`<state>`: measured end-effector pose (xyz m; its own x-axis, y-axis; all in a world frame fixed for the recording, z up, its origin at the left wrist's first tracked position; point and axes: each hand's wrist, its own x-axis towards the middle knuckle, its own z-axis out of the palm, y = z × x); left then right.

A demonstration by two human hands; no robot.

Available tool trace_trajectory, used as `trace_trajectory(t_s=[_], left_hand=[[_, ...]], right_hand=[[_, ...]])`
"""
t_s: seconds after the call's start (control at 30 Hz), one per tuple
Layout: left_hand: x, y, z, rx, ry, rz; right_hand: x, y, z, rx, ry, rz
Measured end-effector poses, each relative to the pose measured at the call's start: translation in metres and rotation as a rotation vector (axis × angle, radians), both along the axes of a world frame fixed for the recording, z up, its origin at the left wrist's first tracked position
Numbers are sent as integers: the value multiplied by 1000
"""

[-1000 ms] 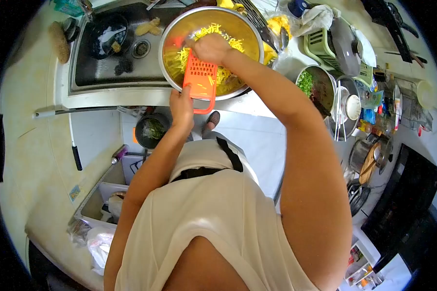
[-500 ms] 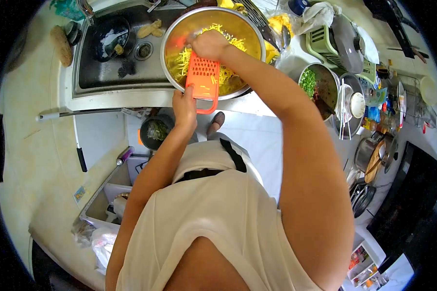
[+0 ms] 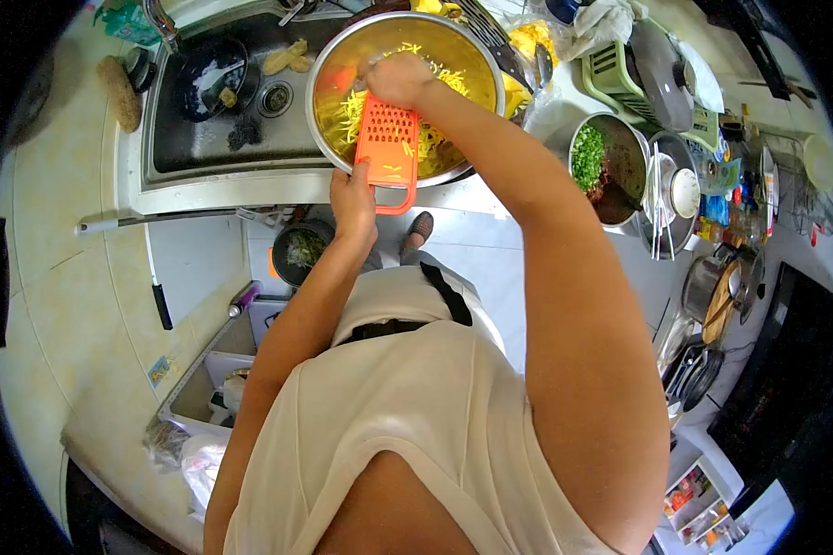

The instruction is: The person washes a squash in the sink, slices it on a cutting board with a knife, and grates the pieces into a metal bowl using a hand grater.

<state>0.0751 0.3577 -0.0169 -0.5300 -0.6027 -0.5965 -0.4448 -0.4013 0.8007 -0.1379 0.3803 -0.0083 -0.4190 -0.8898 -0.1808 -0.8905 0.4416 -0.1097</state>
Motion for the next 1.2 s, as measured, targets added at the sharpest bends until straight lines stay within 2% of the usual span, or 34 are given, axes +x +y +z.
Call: trace_trajectory(t_s=[0.1,0.2,0.27,0.33,0.43,0.5,0.6,0.7,0.73,0.83,0.87,0.9,0.93,0.97,1.0,1.03,1.1,1.2], left_hand=[[-1,-1,-6,14,53,22],[-1,1,-29,-8,129,61],[-1,0,-33,-42,113,30],[2,-4,-23,-80,12,-67],[1,-4,-1,-12,-85,-53],[10,-1,16,-17,-8,-2],[20,-4,37,-50,59,35],[15,-18,70,12,167,67],[11,-27,77,45,226,58],[0,-53,106,61,376,20],[-3,-59,115,55,419,4],[-5,-65,121,39,430,11],[-5,-69,125,24,438,18],[-7,-70,131,9,447,26],[-10,-66,141,0,417,52],[-11,-64,141,7,412,52],[-11,-64,138,23,399,54],[-4,-64,120,12,401,-4]], right_hand=[[-15,2,-11,-1,-35,-164],[-3,20,25,69,-192,-238],[-9,41,22,-13,-266,-181],[-8,50,11,-99,-308,-153],[-6,56,3,-196,-287,-205],[-3,56,-1,-212,-244,-303],[-2,68,-6,-425,-258,-396],[-1,84,9,-550,-370,-642],[-2,90,2,-682,-414,-723],[2,102,-8,-743,-509,-702],[14,105,-5,-710,-507,-677],[26,102,11,-518,-600,-703],[39,98,17,-475,-787,-684],[53,91,15,-499,-720,-559],[67,84,18,-514,-826,-447],[77,76,-2,-616,-683,-266],[89,61,-5,-402,-658,-202],[85,57,2,-202,-336,-293]])
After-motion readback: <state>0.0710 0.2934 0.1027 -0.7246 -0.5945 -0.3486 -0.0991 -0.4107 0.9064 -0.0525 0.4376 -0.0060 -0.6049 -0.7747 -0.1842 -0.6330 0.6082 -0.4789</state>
